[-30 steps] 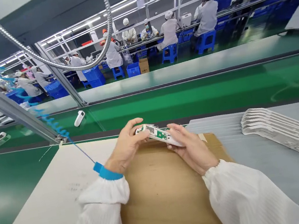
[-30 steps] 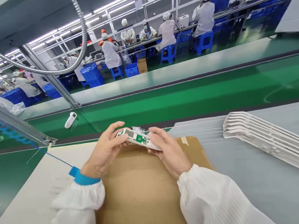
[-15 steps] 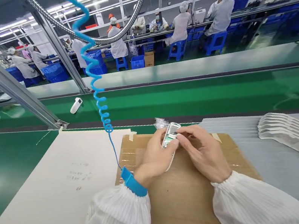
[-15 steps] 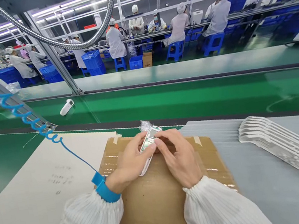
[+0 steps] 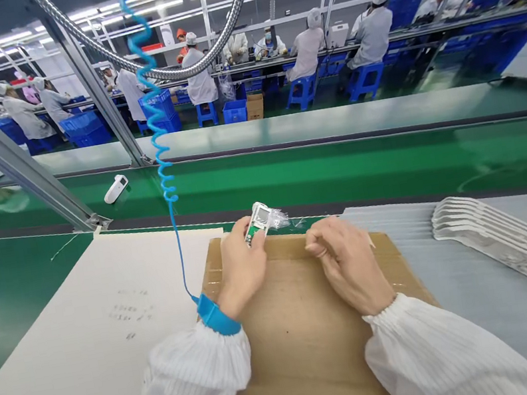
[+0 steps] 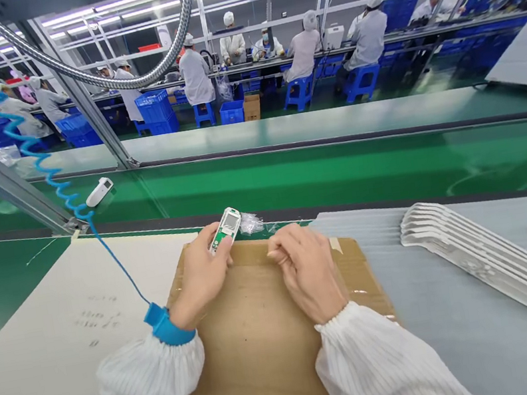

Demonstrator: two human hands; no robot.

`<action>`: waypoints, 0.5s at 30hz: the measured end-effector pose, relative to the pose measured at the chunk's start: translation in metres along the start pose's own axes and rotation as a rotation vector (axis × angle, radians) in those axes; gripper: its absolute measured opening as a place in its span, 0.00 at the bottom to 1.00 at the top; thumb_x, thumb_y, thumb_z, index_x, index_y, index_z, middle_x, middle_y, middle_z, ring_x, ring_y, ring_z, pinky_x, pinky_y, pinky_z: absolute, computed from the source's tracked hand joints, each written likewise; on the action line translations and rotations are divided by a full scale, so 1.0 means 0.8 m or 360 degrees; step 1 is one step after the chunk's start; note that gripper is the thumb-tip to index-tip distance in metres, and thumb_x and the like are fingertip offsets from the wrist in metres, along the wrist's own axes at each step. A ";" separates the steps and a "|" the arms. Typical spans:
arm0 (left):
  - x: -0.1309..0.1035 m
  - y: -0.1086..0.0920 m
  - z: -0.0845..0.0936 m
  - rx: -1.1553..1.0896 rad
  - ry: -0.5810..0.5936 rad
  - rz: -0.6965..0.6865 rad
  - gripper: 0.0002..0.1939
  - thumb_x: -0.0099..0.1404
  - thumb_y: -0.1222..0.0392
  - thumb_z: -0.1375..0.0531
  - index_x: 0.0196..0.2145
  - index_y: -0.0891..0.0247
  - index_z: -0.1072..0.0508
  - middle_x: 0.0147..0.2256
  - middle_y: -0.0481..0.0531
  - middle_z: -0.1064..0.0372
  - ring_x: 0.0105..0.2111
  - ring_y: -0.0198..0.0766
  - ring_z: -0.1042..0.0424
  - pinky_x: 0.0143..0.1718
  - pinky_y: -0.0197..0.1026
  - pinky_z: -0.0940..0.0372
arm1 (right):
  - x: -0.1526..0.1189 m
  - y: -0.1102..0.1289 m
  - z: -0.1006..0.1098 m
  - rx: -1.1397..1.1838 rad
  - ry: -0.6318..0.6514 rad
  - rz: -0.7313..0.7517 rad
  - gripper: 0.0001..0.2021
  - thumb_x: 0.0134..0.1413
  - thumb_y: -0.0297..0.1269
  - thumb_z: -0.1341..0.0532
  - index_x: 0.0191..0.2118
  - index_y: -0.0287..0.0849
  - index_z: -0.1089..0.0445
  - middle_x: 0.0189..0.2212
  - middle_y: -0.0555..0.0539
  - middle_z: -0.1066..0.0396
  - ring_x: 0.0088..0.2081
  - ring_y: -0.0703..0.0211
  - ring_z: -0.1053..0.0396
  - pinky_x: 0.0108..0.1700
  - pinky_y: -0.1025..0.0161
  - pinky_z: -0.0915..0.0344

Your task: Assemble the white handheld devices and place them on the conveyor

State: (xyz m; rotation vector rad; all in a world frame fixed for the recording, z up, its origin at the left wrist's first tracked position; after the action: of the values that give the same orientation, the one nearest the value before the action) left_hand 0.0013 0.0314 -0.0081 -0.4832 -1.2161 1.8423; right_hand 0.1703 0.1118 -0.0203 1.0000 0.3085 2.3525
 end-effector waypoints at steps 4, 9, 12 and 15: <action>0.001 -0.003 0.005 -0.0002 0.0122 -0.0146 0.18 0.67 0.63 0.42 0.53 0.59 0.26 0.45 0.54 0.23 0.44 0.44 0.25 0.49 0.45 0.34 | 0.032 -0.001 -0.005 -0.0119 -0.0152 0.0108 0.04 0.67 0.36 0.43 0.40 0.48 0.31 0.39 0.49 0.26 0.39 0.54 0.31 0.43 0.56 0.44; -0.009 -0.004 -0.003 0.0063 0.0216 -0.0205 0.16 0.65 0.63 0.41 0.49 0.52 0.23 0.43 0.51 0.22 0.44 0.46 0.25 0.49 0.45 0.34 | 0.057 0.007 -0.008 -0.0614 -0.0116 0.0484 0.09 0.67 0.31 0.44 0.34 0.46 0.31 0.34 0.52 0.24 0.37 0.56 0.31 0.46 0.54 0.48; -0.003 0.005 -0.004 -0.0038 0.0051 -0.0062 0.13 0.64 0.62 0.40 0.46 0.53 0.22 0.41 0.52 0.22 0.41 0.46 0.25 0.45 0.44 0.33 | 0.052 0.015 -0.008 -0.0610 0.0020 0.0593 0.13 0.65 0.24 0.48 0.30 0.46 0.35 0.31 0.52 0.26 0.36 0.56 0.32 0.46 0.54 0.48; 0.010 0.016 0.001 -0.0234 -0.0209 0.0182 0.12 0.66 0.61 0.42 0.46 0.59 0.25 0.40 0.55 0.23 0.32 0.40 0.26 0.37 0.41 0.34 | 0.048 0.002 -0.012 -0.0430 0.0136 0.0504 0.12 0.60 0.23 0.50 0.30 0.45 0.36 0.33 0.50 0.26 0.35 0.56 0.33 0.44 0.54 0.47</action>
State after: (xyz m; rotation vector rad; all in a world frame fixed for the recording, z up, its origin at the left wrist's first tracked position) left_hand -0.0095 0.0355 -0.0184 -0.5291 -1.4466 1.9138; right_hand 0.1408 0.1328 -0.0034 0.8700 -0.1466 2.6346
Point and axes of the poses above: each hand's wrist, its own x-axis towards the middle knuckle, its own z-axis out of the back of the hand, y = z × x, the point moved 1 cm from there along x, towards the middle knuckle
